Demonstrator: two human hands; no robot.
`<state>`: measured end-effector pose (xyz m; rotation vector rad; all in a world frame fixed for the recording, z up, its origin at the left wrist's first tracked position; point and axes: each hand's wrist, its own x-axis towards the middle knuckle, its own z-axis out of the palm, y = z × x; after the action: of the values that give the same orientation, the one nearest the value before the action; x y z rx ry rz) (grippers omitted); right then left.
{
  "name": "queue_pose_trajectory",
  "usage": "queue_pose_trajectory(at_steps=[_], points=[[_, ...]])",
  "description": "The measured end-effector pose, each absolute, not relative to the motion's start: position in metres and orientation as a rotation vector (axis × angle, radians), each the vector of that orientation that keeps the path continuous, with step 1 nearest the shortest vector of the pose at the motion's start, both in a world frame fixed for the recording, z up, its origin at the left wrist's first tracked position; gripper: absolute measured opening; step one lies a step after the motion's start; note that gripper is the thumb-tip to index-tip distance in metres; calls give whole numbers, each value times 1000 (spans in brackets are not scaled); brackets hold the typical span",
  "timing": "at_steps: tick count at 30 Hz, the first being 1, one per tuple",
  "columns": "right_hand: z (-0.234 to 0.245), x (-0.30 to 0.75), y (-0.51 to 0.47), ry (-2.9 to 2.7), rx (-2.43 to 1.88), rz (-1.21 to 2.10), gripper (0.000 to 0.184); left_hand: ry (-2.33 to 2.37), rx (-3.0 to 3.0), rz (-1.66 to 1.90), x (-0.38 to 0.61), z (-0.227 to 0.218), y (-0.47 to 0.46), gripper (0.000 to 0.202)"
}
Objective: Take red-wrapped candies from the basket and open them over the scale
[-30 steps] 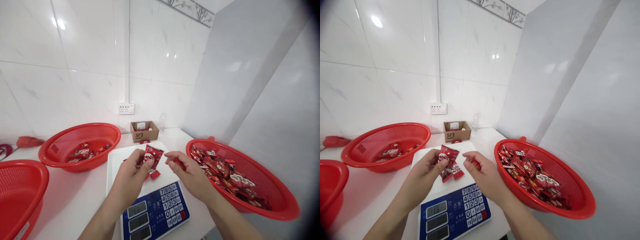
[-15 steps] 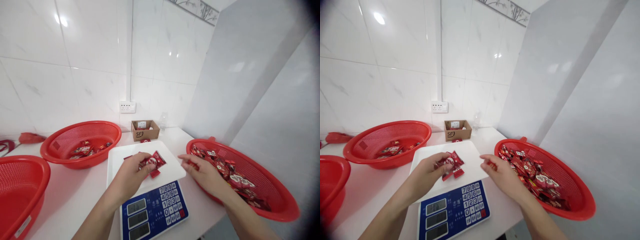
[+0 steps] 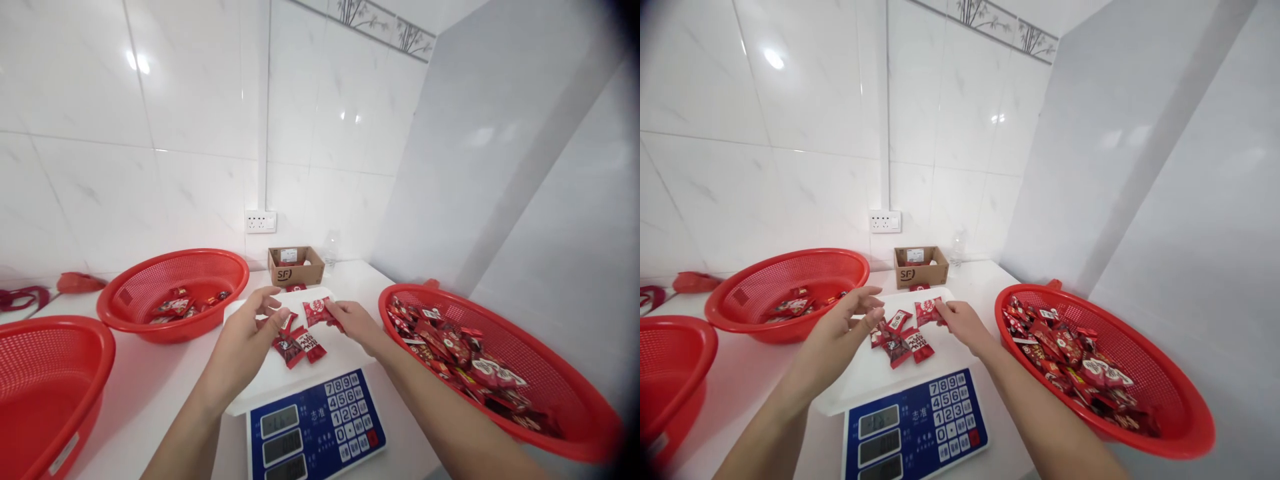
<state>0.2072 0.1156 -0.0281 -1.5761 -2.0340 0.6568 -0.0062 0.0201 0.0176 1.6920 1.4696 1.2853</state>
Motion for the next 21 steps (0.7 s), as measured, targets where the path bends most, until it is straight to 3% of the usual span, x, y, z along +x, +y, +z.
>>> queue_pose_trajectory(at_steps=[7, 21], points=[[-27, 210, 120, -2148, -1706, 396, 28, 1495, 1661, 1373, -11, 20, 22, 41], [-22, 195, 93, -2410, -1475, 409, 23, 1520, 1671, 1359, -12, 17, 21, 41]])
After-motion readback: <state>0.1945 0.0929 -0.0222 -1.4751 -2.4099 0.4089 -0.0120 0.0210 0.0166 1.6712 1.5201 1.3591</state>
